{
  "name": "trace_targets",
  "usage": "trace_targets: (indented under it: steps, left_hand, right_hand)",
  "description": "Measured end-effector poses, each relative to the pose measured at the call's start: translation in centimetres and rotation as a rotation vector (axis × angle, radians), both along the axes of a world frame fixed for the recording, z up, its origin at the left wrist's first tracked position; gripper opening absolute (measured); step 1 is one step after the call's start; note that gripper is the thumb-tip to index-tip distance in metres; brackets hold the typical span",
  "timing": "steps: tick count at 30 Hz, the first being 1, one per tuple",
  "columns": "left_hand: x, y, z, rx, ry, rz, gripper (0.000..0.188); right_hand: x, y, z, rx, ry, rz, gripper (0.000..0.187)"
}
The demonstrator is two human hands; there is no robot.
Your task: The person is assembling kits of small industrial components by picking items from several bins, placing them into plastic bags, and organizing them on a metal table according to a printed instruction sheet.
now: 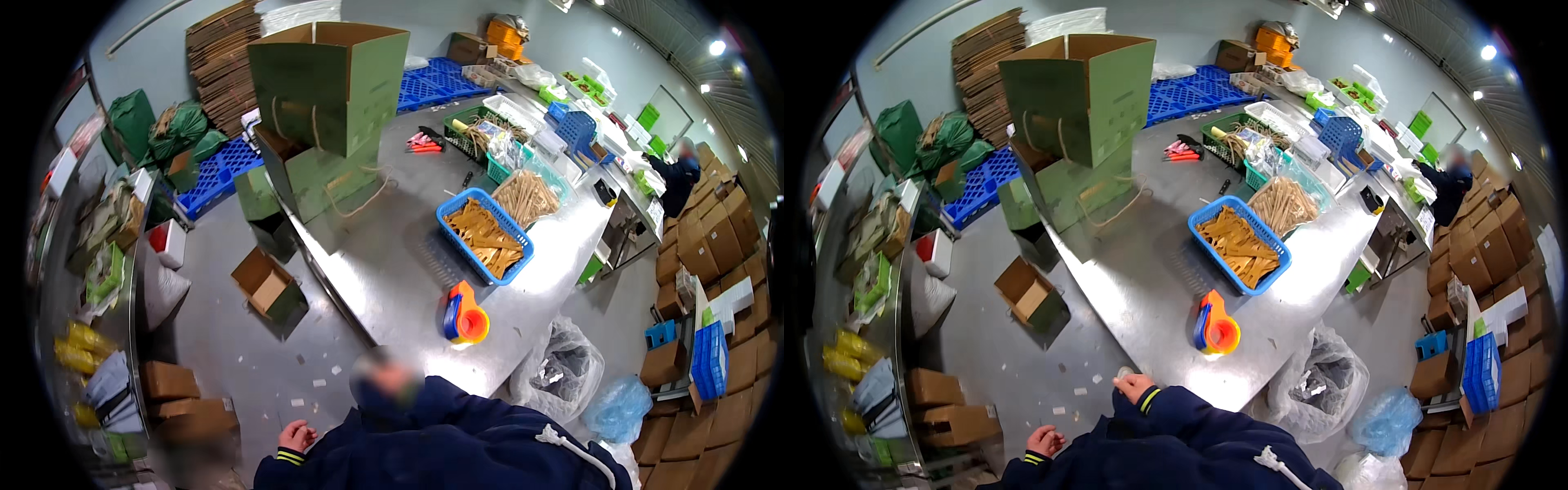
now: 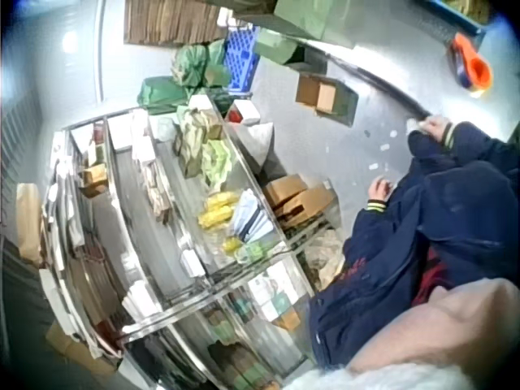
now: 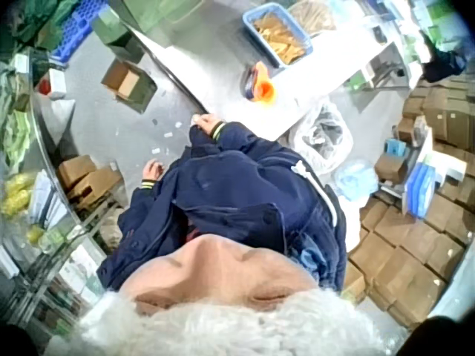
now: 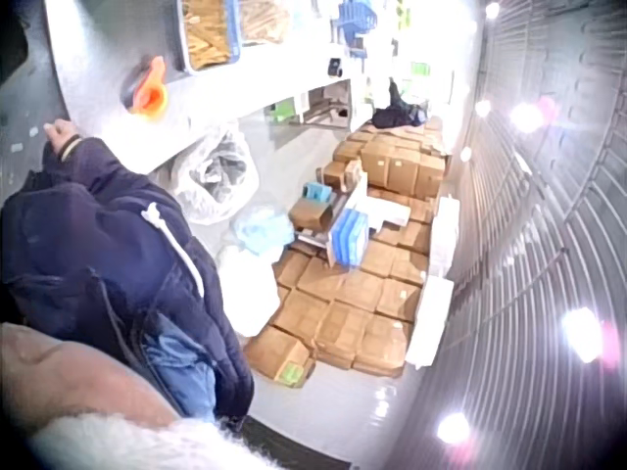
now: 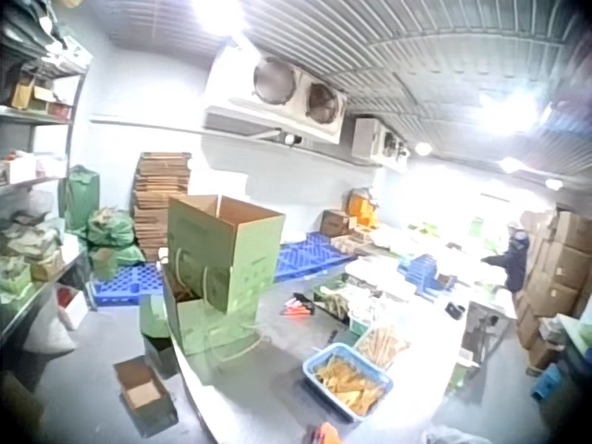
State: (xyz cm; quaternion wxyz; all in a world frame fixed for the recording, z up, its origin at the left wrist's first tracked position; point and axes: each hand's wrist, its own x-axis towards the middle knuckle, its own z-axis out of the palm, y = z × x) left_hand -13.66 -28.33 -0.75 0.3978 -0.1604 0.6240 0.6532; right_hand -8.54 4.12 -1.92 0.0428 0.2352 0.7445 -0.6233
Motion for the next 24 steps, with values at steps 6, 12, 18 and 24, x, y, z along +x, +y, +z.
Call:
trace_targets:
  steps: [6,12,18,24]
  left_hand:
    - [-10.9,3.6,-1.0,0.045,0.078,-0.011,0.017]
    - [-26.1,12.3,1.5,0.206,0.513,-0.246,0.027]
    - [-41.2,20.8,8.8,-0.053,0.961,-0.171,0.041]
    - [-46.8,29.3,20.3,0.177,1.295,-0.119,0.033]
  right_hand:
    - [-10.8,4.3,0.8,-0.231,-0.091,-0.079,0.044]
    - [-16.3,8.0,-1.2,-0.187,0.102,-0.079,0.036]
    - [-21.9,12.9,12.9,-0.206,0.231,-0.29,0.027]
    - [-25.0,16.7,16.5,-0.163,0.27,-0.541,0.025]
